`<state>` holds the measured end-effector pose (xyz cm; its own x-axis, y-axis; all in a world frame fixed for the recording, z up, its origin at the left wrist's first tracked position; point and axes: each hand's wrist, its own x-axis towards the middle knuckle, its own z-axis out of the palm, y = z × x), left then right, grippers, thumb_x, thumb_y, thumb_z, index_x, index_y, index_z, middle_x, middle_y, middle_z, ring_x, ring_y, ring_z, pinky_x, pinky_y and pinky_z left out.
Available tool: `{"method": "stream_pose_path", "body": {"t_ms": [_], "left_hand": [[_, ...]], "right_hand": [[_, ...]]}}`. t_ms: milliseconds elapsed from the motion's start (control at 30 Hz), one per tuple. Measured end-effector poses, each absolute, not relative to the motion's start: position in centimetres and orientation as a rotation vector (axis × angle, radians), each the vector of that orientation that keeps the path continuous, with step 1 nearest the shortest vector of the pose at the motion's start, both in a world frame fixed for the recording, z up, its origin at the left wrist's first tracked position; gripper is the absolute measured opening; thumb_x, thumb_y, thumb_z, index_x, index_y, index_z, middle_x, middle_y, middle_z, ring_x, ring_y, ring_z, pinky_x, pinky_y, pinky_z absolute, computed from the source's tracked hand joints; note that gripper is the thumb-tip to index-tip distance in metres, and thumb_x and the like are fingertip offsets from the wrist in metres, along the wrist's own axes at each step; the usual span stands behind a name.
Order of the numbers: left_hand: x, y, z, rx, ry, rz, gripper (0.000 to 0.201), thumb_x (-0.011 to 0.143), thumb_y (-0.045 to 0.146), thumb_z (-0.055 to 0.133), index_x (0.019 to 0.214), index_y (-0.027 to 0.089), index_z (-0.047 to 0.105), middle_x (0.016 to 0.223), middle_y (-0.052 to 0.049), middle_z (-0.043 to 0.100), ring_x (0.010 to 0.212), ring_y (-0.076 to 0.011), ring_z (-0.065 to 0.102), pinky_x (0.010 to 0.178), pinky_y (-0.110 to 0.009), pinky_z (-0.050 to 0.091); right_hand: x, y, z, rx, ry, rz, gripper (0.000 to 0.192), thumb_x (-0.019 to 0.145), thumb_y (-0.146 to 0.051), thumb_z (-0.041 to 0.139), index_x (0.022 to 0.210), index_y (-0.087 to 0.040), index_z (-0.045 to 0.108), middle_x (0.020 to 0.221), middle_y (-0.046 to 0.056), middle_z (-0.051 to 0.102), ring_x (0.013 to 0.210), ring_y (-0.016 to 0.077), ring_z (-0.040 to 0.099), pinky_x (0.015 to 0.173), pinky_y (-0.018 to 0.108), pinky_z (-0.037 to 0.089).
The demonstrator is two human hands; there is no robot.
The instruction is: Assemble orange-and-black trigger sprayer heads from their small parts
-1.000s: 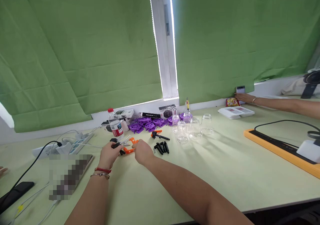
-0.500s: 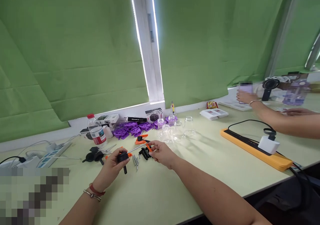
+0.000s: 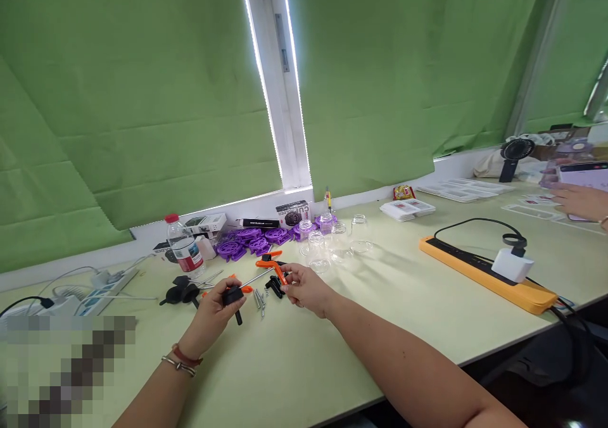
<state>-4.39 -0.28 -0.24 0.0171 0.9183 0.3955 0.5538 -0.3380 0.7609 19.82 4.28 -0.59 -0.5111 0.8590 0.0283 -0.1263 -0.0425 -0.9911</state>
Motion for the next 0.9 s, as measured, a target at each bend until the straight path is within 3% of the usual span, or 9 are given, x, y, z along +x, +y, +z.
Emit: {"method": "stream_pose_path", "body": {"t_ms": [233, 433, 733, 900], "left_hand": [[-3.51, -1.07, 0.49, 1.901, 1.456, 1.136, 0.021, 0.076, 0.033, 0.059, 0.094, 0.022, 0.060, 0.082, -0.001, 0.056, 0.070, -0.0148, 0.049, 0.061, -0.024, 0.042], [-3.43, -0.97, 0.22, 1.791, 1.438, 1.144, 0.030, 0.076, 0.034, 0.060, 0.102, 0.022, 0.055, 0.088, -0.002, 0.053, 0.074, -0.0146, 0.049, 0.063, -0.024, 0.043], [-3.39, -0.98, 0.10, 1.751, 1.468, 1.220, 0.028, 0.076, 0.036, 0.060, 0.099, 0.022, 0.053, 0.090, -0.001, 0.052, 0.074, -0.0138, 0.048, 0.061, -0.024, 0.042], [-3.26, -0.74, -0.04, 1.712, 1.359, 1.224, 0.026, 0.075, 0.035, 0.062, 0.096, 0.022, 0.053, 0.087, -0.001, 0.051, 0.073, -0.0139, 0.049, 0.061, -0.025, 0.043]], "right_hand": [[19.99, 4.21, -0.22, -0.752, -1.472, 1.633, 0.052, 0.066, -0.029, 0.071, 0.115, -0.021, 0.054, 0.085, -0.001, 0.055, 0.049, 0.0033, 0.041, 0.046, 0.021, 0.028], [20.05, 4.34, -0.20, -0.732, -1.493, 1.616, 0.050, 0.066, -0.025, 0.069, 0.114, -0.022, 0.055, 0.085, -0.001, 0.055, 0.050, 0.0036, 0.042, 0.047, 0.021, 0.030], [20.14, 4.75, -0.63, -0.794, -1.567, 1.505, 0.045, 0.062, -0.020, 0.070, 0.106, -0.021, 0.061, 0.089, -0.001, 0.054, 0.050, 0.0024, 0.041, 0.050, 0.022, 0.037], [20.17, 4.83, -0.62, -0.782, -1.653, 1.472, 0.042, 0.064, -0.021, 0.067, 0.106, -0.020, 0.065, 0.078, -0.002, 0.057, 0.050, 0.0042, 0.040, 0.050, 0.023, 0.035]]}}
